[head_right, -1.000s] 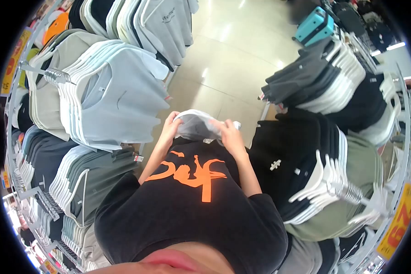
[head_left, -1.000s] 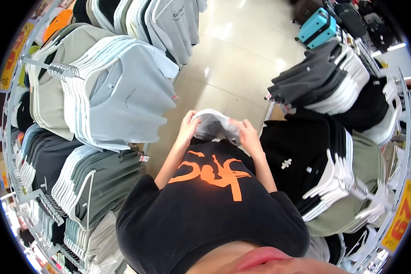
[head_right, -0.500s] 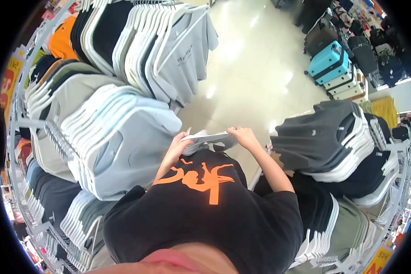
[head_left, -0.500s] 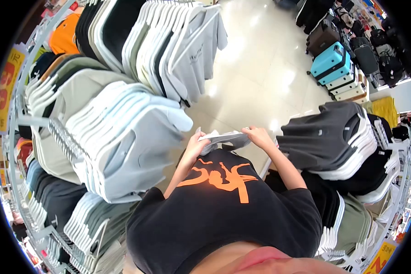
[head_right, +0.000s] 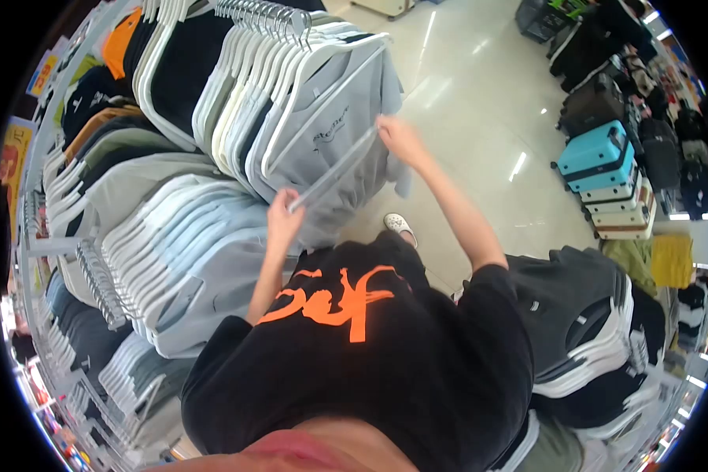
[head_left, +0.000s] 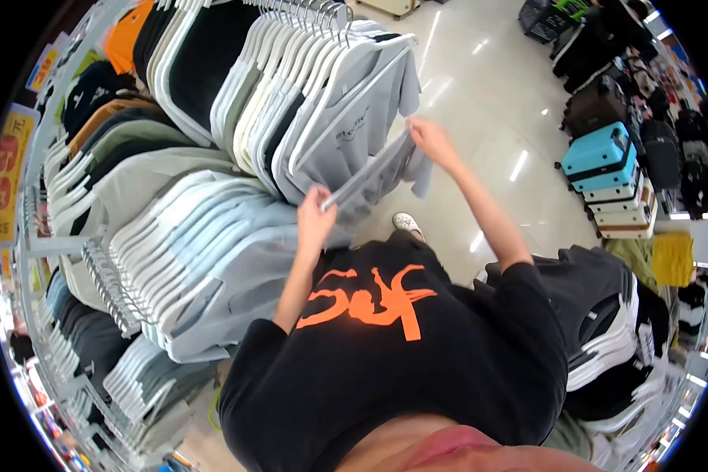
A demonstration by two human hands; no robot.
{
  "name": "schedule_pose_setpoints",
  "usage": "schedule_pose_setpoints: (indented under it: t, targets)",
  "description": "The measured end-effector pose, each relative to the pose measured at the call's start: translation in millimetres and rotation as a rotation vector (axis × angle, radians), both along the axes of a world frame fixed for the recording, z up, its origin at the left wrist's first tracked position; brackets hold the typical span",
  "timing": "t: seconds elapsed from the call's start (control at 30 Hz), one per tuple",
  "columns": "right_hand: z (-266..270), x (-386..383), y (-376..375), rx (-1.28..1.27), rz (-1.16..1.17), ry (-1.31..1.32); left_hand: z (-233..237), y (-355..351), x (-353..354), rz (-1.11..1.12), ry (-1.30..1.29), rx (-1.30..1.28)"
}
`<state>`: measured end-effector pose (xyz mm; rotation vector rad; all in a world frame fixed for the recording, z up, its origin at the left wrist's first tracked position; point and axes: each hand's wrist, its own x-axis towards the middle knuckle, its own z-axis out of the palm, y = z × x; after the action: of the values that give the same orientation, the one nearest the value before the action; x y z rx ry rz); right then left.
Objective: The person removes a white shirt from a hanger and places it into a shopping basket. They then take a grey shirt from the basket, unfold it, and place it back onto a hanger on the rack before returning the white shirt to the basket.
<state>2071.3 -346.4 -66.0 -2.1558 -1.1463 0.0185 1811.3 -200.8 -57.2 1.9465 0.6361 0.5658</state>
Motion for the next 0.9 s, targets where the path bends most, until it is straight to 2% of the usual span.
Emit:
schedule_pose_setpoints:
  t: [0.03,0.1,0.2,0.37,0.47,0.57,0.67,0.7,0.77,0.83,0.87,0.9]
  targets:
    - [8.3,19.2,12.2,-0.026,0.055,0.031,8.8,7.2,15.1,0.000,-0.098,0.081]
    - [24.2,50.7,33.8,0.083,0.104,0.033,37.2,21.7,36.9,0.029,0.006,0.073]
    - [66.7,84.3,56.0,0.145,0.254,0.164,81.4,34.5,66.7,0.124,0.029,0.152]
    - [82.8,125.2,79.5,0.300,0.398,0.143,92.2,37.6,96.6,0.237,0.010,0.282]
    - [71.5,132.8,77.1,0.279,0.394,0.302,87.4,22.8,104.0,0.297,0.059,0.285]
    - [63.4,116.4,47.6,0.265,0.629,0.392,72.0,3.0,99.8,0.389,0.145,0.249]
    - [72.0,92.0,6.6,0.161,0.923,0.733,45.1,-18.5,88.1,0.535,0.150,0.158]
    - [78.7,82.2,-9.0,0.136,1.022,0.888,35.3,-26.9,82.4,0.566,0.141,0.259]
    - [82.2,61.7,-34.8,0.069,1.160,0.856,12.2,-41.8,69.3,0.625,0.132,0.464]
    - [92.4,42.9,-52.9,0.059,1.291,0.795,-17.7,-57.3,57.0,0.669,0.169,0.253]
    - [90.3,37.8,-59.6,-0.005,1.280,0.753,-32.1,-63.9,52.8,0.687,0.186,0.147]
    - [87.8,35.2,-64.2,-0.067,1.265,0.711,-46.7,-70.4,51.0,0.738,0.098,-0.081]
